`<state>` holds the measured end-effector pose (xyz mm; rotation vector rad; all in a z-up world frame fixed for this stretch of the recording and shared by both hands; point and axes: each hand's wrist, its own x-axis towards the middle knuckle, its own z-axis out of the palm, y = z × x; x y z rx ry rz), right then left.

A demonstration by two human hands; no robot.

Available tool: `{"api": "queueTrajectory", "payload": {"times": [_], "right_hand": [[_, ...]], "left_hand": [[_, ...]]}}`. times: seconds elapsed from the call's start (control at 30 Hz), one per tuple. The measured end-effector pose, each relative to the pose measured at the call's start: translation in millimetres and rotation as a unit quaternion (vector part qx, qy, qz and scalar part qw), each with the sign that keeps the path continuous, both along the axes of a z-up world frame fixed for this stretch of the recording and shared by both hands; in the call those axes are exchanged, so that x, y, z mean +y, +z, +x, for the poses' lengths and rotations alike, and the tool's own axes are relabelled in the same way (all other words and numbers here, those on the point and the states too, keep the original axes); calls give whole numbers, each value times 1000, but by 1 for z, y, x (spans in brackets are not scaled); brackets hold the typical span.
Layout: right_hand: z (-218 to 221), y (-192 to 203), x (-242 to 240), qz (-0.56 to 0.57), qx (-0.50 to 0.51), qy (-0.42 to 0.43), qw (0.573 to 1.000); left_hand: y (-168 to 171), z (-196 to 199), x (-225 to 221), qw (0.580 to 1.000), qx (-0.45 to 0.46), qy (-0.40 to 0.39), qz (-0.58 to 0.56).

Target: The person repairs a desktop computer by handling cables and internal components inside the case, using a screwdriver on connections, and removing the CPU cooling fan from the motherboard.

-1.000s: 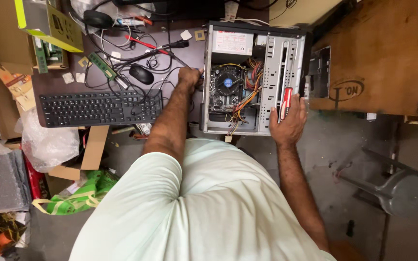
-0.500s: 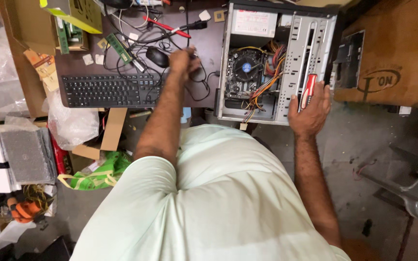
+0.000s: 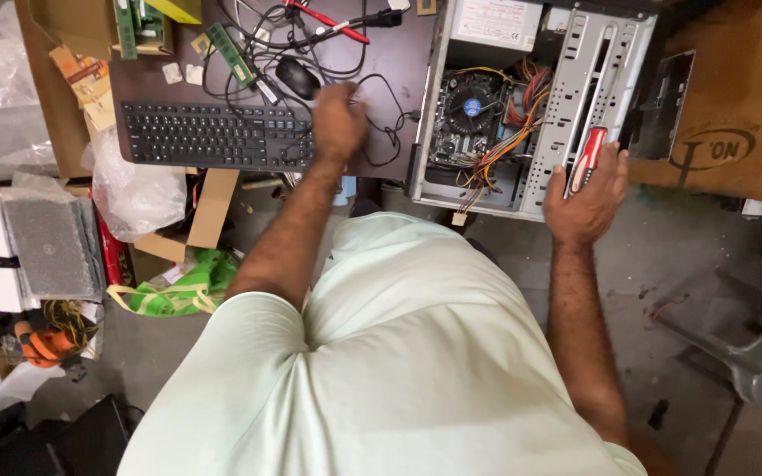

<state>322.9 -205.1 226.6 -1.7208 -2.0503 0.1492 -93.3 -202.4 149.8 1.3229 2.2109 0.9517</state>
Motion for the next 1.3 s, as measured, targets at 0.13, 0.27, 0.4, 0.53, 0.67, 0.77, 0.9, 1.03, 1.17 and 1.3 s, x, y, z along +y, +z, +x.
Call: {"api": "queueTrajectory", "payload": {"times": [0.13,0.27,0.4,0.53,0.67,0.77,0.9,1.03,1.17,1.3], "right_hand": [[-1,-1,0,0,9,-1,1000],[-1,-1,0,-4,-2,-9,1000],[1,-2,1,1,1,-4,1000],[4,-4,1,5,2,-7,1000],[5,-4,0,0,16,-12,1000],[4,-1,0,-8,7,-19,1000],[4,1,1,-27,4,-24,999],[6,-2,2,-20,4,-17,1000],[10,-4,0,-23,11,-13,1000],[8,-3,1,-20,4,-18,1000]], "left_hand": [[-31,39,14,991,-81,-96,-52],[-45,56,39,967,-46,-153,-200],[-51,67,50,957,-84,-127,-246],[-73,59,51,960,-122,-104,-230],[-85,56,60,962,-52,-111,-245],[-84,59,64,958,-33,-112,-261],[-87,60,67,954,-4,-127,-271],[-89,54,74,949,37,-166,-266],[-86,53,71,948,40,-181,-258],[-78,53,69,949,37,-175,-261]]}}
